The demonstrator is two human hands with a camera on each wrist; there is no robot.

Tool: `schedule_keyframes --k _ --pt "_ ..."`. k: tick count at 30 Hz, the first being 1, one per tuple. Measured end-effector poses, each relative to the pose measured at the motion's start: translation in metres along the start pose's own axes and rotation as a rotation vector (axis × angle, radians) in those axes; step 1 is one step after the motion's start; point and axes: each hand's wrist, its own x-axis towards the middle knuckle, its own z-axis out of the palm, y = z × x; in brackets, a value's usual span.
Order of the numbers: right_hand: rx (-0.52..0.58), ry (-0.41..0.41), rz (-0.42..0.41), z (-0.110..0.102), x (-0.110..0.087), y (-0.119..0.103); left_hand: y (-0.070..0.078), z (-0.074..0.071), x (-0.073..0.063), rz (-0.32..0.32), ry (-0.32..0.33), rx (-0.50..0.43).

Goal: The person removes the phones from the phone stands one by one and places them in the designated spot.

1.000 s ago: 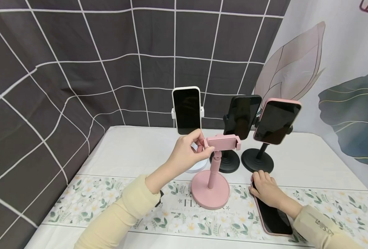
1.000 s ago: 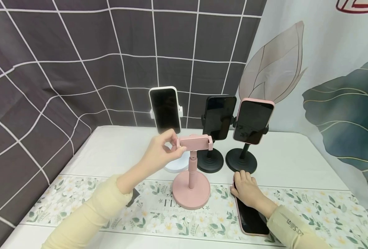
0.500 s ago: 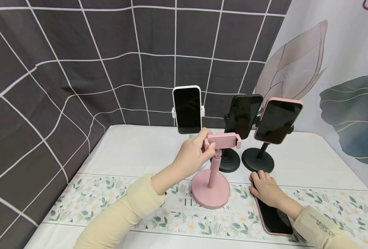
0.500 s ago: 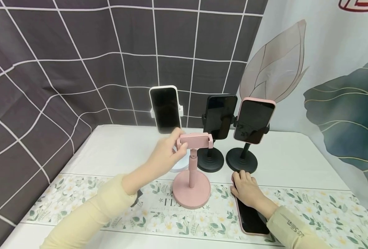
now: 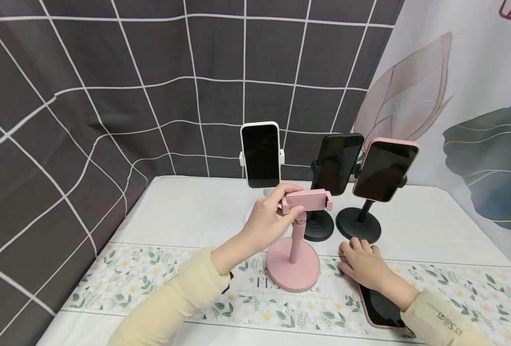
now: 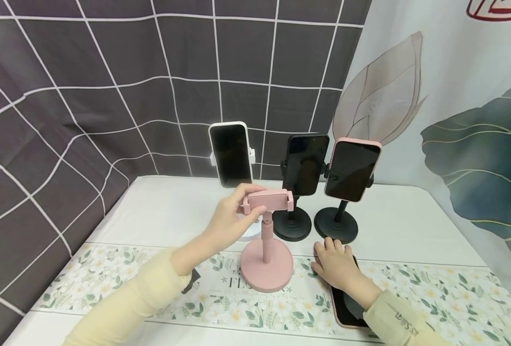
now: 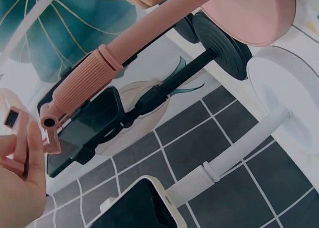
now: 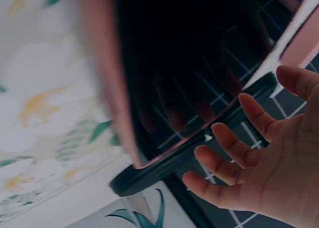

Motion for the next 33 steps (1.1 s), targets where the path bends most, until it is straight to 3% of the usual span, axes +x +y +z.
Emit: schedule_keyframes --k 8,12,17,22,28,33 --pt "0.027 -0.045 -0.018 -0.009 -0.003 -0.017 0.002 -0.013 -0.011 0.025 0.067 -0.048" --pt "0.014 -0.044 -0.035 -0.010 -0.004 -0.020 0.003 -0.026 -0.017 -0.019 0.104 -0.095" --pt "0.007 -0.039 -0.059 -0.012 -0.004 -0.023 0.001 -0.048 -0.023 -0.121 0.163 -0.117" --pt "0.020 -0.036 -0.069 -0.012 -0.005 -0.023 -0.001 -0.070 -0.029 -0.188 0.212 -0.092" --pt "0.040 -0.023 -0.071 -0.015 -0.004 -0.024 -0.009 -0.091 -0.036 -0.194 0.291 -0.032" --pt "0.053 -0.024 -0.050 -0.016 -0.005 -0.026 -0.023 -0.109 -0.030 -0.172 0.367 -0.005"
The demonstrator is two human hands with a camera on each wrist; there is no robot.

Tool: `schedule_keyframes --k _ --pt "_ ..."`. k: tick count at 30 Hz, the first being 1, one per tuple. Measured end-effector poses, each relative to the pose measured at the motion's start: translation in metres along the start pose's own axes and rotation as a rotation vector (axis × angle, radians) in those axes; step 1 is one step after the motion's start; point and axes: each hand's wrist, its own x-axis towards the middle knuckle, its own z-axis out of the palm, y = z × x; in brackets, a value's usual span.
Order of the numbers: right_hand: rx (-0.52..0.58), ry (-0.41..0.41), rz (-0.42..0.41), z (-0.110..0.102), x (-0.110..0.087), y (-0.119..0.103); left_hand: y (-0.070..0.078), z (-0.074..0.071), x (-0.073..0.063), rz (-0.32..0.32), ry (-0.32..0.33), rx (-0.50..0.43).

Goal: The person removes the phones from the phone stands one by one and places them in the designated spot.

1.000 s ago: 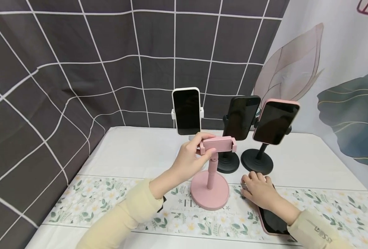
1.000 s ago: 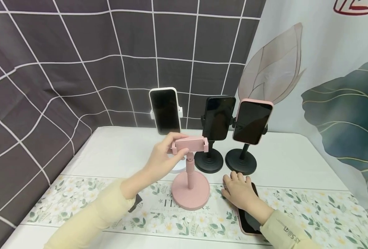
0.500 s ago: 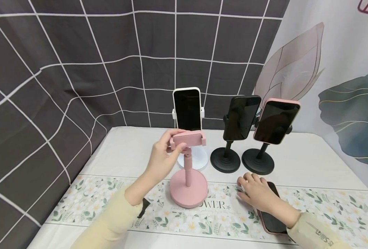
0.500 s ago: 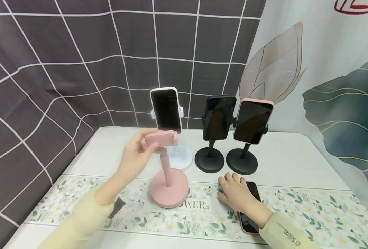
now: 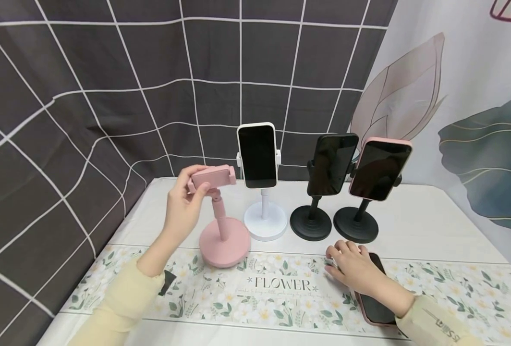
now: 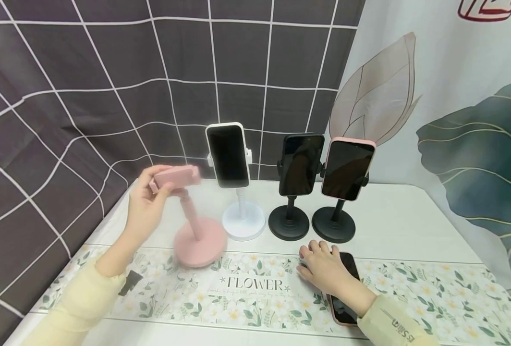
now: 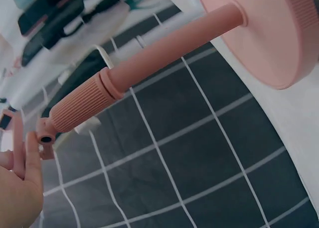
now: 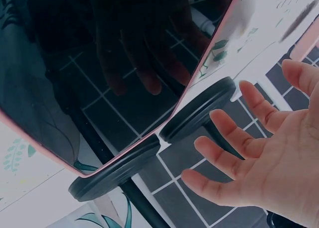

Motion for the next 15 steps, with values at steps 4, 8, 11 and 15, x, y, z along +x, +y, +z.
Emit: schedule_keyframes --k 4,8,11,15 --pt "0.001 0.002 0.011 0.001 0.000 -0.001 -0.011 -0.006 0.014 0.013 0.055 0.014" --pt "0.009 0.023 0.014 0.003 0.000 -0.002 -0.023 -0.006 0.027 -0.008 0.090 -0.007" --pt "0.024 0.024 0.016 0.004 0.001 -0.002 -0.032 -0.004 0.036 -0.039 0.113 -0.050" --pt "0.032 0.012 0.018 0.004 0.001 -0.003 -0.042 0.002 0.046 -0.066 0.130 -0.082"
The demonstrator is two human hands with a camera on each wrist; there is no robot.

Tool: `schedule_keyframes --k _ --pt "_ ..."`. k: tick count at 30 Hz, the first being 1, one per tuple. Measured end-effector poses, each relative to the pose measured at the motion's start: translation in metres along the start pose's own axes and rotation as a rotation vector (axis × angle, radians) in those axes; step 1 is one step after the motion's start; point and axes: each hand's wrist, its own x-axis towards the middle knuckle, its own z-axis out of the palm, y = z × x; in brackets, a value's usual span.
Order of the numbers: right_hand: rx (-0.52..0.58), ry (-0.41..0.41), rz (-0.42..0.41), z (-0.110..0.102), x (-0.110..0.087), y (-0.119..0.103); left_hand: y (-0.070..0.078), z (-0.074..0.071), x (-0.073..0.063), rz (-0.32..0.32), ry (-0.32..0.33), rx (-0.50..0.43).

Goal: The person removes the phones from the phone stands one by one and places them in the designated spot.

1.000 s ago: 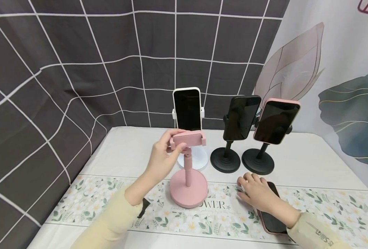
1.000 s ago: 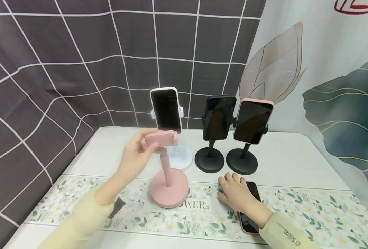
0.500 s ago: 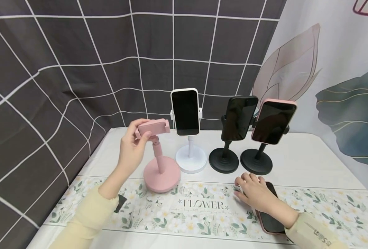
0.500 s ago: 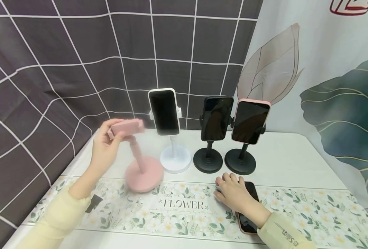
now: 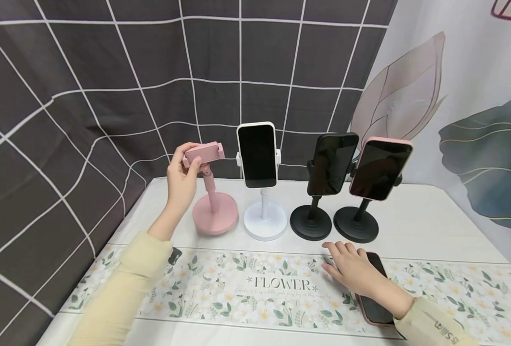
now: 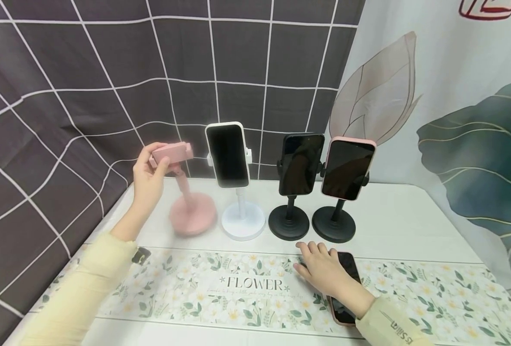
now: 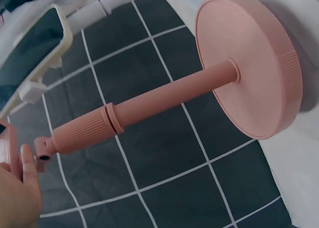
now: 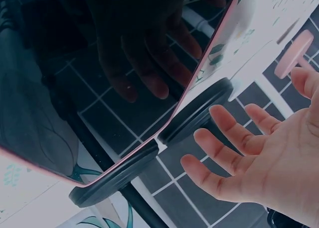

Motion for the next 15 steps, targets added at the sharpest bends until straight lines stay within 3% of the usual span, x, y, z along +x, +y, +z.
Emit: schedule_keyframes --k 7,15 --pt "0.028 -0.019 0.005 -0.002 0.000 -0.002 -0.011 0.009 0.012 -0.034 0.005 -0.002" --pt "0.041 -0.029 0.005 -0.002 -0.001 0.000 -0.022 0.008 0.013 -0.081 0.004 0.052"
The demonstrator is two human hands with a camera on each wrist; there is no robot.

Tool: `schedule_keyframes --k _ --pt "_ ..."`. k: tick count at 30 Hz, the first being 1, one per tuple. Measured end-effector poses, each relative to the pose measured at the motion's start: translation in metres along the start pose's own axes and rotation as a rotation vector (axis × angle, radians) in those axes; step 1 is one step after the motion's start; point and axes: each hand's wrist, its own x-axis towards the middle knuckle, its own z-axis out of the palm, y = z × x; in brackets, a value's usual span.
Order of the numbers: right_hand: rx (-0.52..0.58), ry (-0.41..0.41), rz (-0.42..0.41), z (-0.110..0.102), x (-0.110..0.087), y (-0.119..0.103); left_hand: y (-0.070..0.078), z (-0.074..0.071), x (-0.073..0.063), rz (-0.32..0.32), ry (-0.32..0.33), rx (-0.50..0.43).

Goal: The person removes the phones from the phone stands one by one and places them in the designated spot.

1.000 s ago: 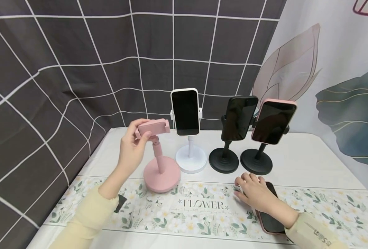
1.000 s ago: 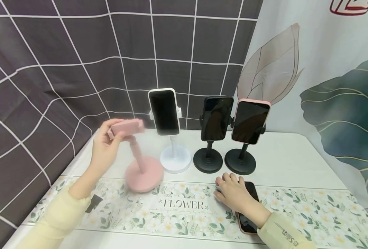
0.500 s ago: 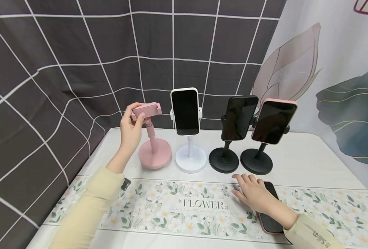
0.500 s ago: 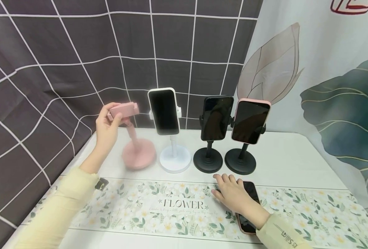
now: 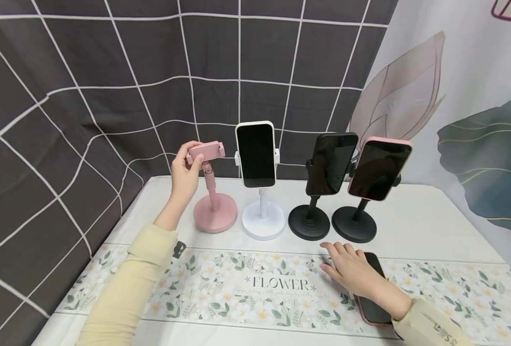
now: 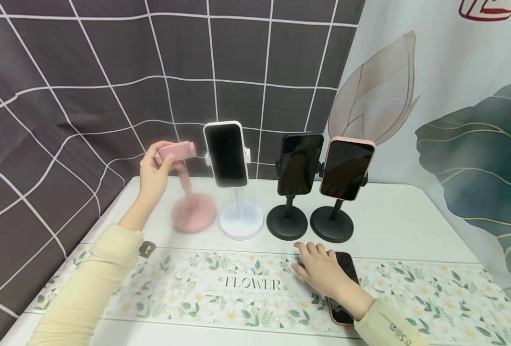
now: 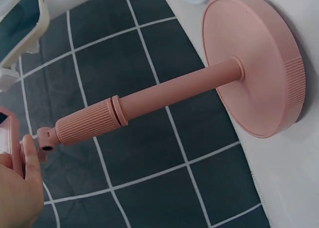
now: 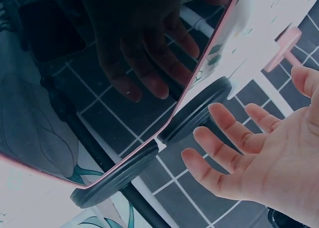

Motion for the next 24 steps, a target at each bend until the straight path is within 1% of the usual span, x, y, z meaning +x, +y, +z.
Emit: schedule_keyframes --k 5,9,13,16,19,20,22,24 --pt "0.004 0.012 -0.010 0.000 0.002 -0.002 -0.008 -0.006 0.003 -0.024 0.000 0.000" --pt "0.009 0.047 -0.041 0.000 0.004 -0.004 -0.013 -0.013 0.006 -0.015 0.003 -0.004" --pt "0.011 0.089 -0.073 0.001 0.007 -0.007 -0.014 -0.021 0.006 -0.013 -0.014 0.045" --pt "0.022 0.127 -0.091 0.001 0.010 -0.010 -0.012 -0.023 0.006 -0.019 -0.017 0.133" --pt "0.045 0.162 -0.084 -0.001 0.015 -0.014 -0.008 -0.021 0.005 -0.025 0.022 0.208" --pt "0.053 0.175 -0.081 -0.003 0.017 -0.015 -0.006 -0.019 0.004 -0.036 0.034 0.224" --pt "0.081 0.205 -0.073 -0.006 0.020 -0.018 0.000 -0.013 0.001 -0.048 0.053 0.255" --pt "0.128 0.248 -0.076 -0.009 0.023 -0.020 0.007 -0.006 -0.003 -0.045 0.063 0.279"
